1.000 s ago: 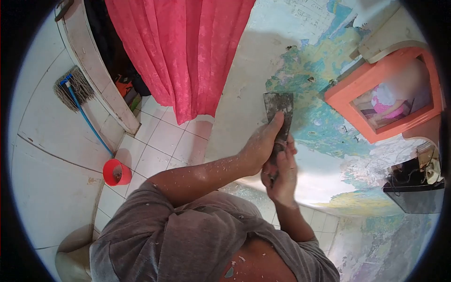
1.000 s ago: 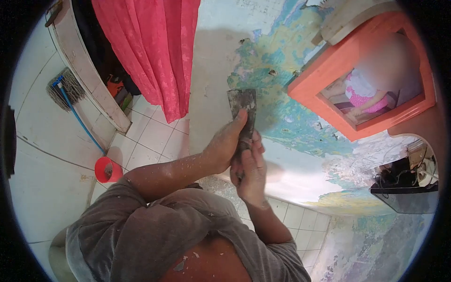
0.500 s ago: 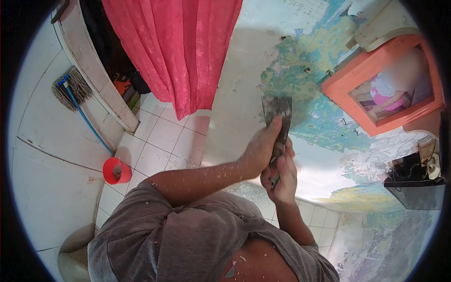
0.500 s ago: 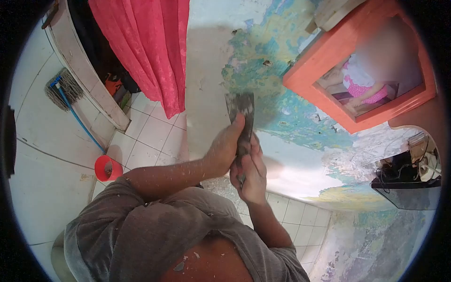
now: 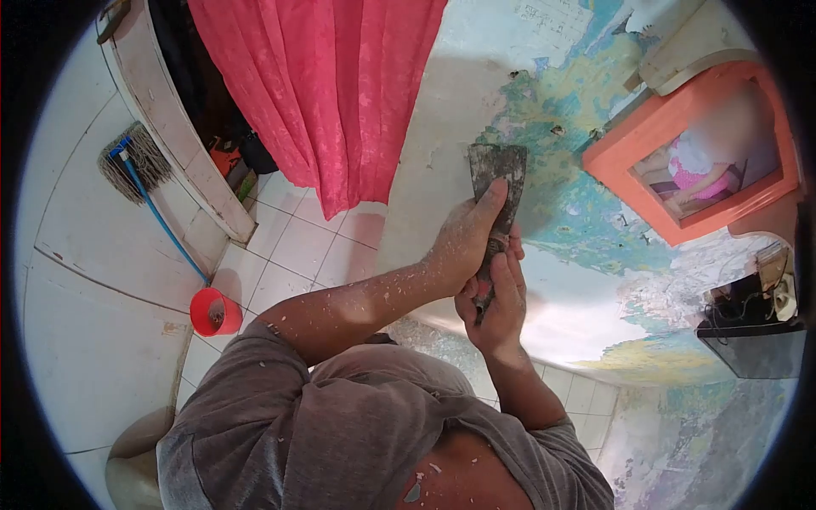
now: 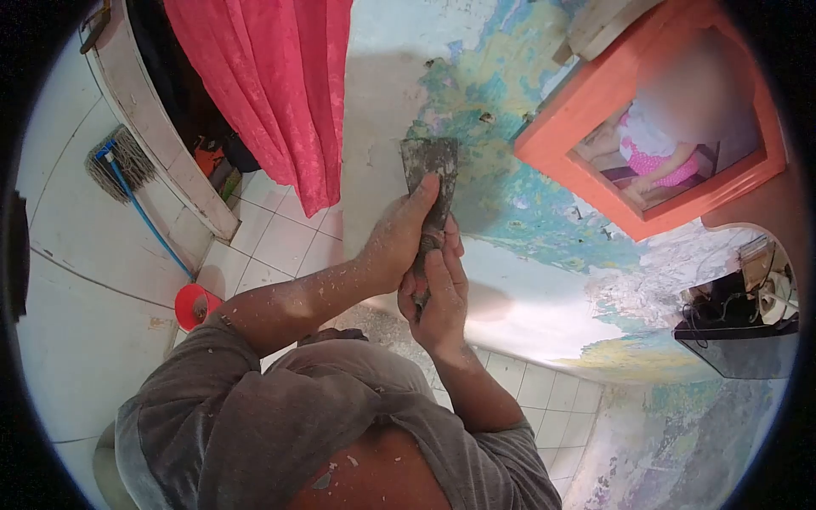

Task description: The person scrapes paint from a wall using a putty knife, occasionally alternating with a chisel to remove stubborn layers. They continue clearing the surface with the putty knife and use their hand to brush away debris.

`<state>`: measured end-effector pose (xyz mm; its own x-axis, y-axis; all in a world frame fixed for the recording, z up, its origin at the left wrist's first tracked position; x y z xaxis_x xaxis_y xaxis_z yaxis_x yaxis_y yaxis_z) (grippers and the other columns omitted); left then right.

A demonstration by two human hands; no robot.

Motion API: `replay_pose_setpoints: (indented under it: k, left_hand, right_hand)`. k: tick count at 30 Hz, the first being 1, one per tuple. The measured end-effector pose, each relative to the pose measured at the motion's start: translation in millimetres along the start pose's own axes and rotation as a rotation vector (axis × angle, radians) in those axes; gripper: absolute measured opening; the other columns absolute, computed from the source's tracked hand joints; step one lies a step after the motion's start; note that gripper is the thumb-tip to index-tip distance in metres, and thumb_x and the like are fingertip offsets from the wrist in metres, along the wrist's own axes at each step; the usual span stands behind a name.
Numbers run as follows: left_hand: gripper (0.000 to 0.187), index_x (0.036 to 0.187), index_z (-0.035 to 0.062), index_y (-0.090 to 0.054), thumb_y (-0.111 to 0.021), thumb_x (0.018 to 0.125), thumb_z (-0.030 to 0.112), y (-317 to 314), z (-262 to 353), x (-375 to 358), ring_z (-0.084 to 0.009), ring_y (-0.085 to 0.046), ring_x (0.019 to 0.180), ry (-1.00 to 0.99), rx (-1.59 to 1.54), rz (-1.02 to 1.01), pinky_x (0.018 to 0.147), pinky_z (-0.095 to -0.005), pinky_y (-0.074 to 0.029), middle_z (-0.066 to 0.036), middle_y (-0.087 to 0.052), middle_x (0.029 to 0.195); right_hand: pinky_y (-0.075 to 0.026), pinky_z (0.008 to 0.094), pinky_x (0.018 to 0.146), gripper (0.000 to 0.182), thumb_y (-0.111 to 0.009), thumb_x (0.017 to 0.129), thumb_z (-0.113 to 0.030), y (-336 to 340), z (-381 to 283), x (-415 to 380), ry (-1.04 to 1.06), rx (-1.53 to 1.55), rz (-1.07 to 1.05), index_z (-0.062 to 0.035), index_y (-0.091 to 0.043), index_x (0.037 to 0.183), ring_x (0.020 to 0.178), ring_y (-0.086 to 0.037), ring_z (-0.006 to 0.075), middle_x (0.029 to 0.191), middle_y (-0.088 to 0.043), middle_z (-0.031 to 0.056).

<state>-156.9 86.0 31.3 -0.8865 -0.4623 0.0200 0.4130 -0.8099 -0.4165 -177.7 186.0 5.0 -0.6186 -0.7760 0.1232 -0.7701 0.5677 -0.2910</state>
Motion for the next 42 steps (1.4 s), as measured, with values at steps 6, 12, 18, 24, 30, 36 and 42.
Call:
replay_pose_setpoints:
  k: [6,12,18,24,30,36,42]
  left_hand:
    - [0.079,0.075,0.0040,-0.063,-0.031,0.096,0.072,-7.8,-10.6,-5.4,-0.0162,-0.062,0.062,-0.036,-0.011,-0.067,0.057,-0.0284,-0.050,-0.008,-0.065,0.070]
    - [0.073,0.077,0.0026,-0.062,-0.035,0.098,0.068,3.2,10.0,0.3,-0.0153,-0.062,0.063,-0.067,-0.045,0.015,0.063,-0.0296,-0.050,-0.008,-0.064,0.068]
    - [0.078,0.075,0.0022,-0.063,-0.033,0.097,0.071,3.8,7.6,0.3,-0.0170,-0.062,0.065,-0.002,0.045,0.036,0.065,-0.0302,-0.051,-0.009,-0.064,0.070]
    - [0.078,0.074,0.0017,-0.063,-0.036,0.096,0.072,-1.1,-1.5,-13.2,-0.0167,-0.061,0.064,-0.044,0.087,0.035,0.064,-0.0302,-0.050,-0.009,-0.065,0.070]
    - [0.077,0.074,0.0027,-0.065,-0.034,0.098,0.069,11.1,5.6,4.4,-0.0154,-0.061,0.065,-0.035,0.090,0.111,0.065,-0.0288,-0.049,-0.008,-0.065,0.071]
    - [0.072,0.075,0.0021,-0.064,-0.041,0.097,0.066,15.5,8.7,10.2,-0.0167,-0.061,0.063,-0.076,0.113,0.121,0.061,-0.0307,-0.049,-0.007,-0.064,0.067]
    - [0.071,0.081,0.0045,-0.064,-0.033,0.099,0.066,8.3,56.8,-0.3,-0.0138,-0.062,0.068,-0.129,0.177,0.031,0.064,-0.0280,-0.050,-0.007,-0.066,0.076]
  right_hand:
    - [-0.039,0.0145,0.049,0.035,-0.047,0.103,-0.028,-9.8,-10.3,-13.1,-0.090,0.276,0.038,-0.0068,-0.050,0.130,0.066,-0.054,0.0045,0.094,-0.057,0.0003]
    - [-0.038,0.0171,0.046,0.032,-0.044,0.104,-0.027,-25.1,-41.8,3.6,0.803,-0.985,-0.121,-0.0097,-0.050,0.130,0.063,-0.054,0.0058,0.093,-0.060,0.0036]
    - [-0.034,0.0199,0.039,0.029,-0.042,0.105,-0.028,-15.6,7.5,2.6,-0.074,0.296,0.001,-0.0088,-0.050,0.126,0.050,-0.047,0.0066,0.076,-0.057,0.0016]
    - [-0.030,0.0197,0.037,0.034,-0.039,0.105,-0.036,-11.4,9.9,-13.5,-0.103,0.262,0.023,-0.0083,-0.051,0.121,0.047,-0.042,0.0073,0.073,-0.053,0.0015]
    - [-0.038,0.0217,0.043,0.039,-0.046,0.102,-0.035,-0.2,-2.0,16.6,0.320,-0.224,-0.122,-0.0055,-0.050,0.127,0.052,-0.051,0.0099,0.081,-0.059,0.0050]
    - [-0.038,0.0193,0.046,0.032,-0.048,0.102,-0.031,-6.4,-31.0,36.2,0.638,-0.370,0.044,-0.0057,-0.055,0.121,0.058,-0.053,0.0085,0.081,-0.059,0.0025]
    - [-0.052,0.0378,0.063,0.027,-0.060,0.085,0.001,-50.1,-70.8,16.5,1.169,-1.022,-0.049,0.0017,-0.057,0.112,0.085,-0.063,0.0399,0.101,-0.063,0.0227]
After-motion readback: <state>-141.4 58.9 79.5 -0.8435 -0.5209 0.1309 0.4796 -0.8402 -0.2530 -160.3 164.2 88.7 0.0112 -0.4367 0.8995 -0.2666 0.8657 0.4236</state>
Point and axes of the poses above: each hand's wrist, its own x-axis towards the middle knuckle, its own y-axis out of the back of the hand, z = x × y, the point moved 7 cm from there along x, towards the middle knuckle
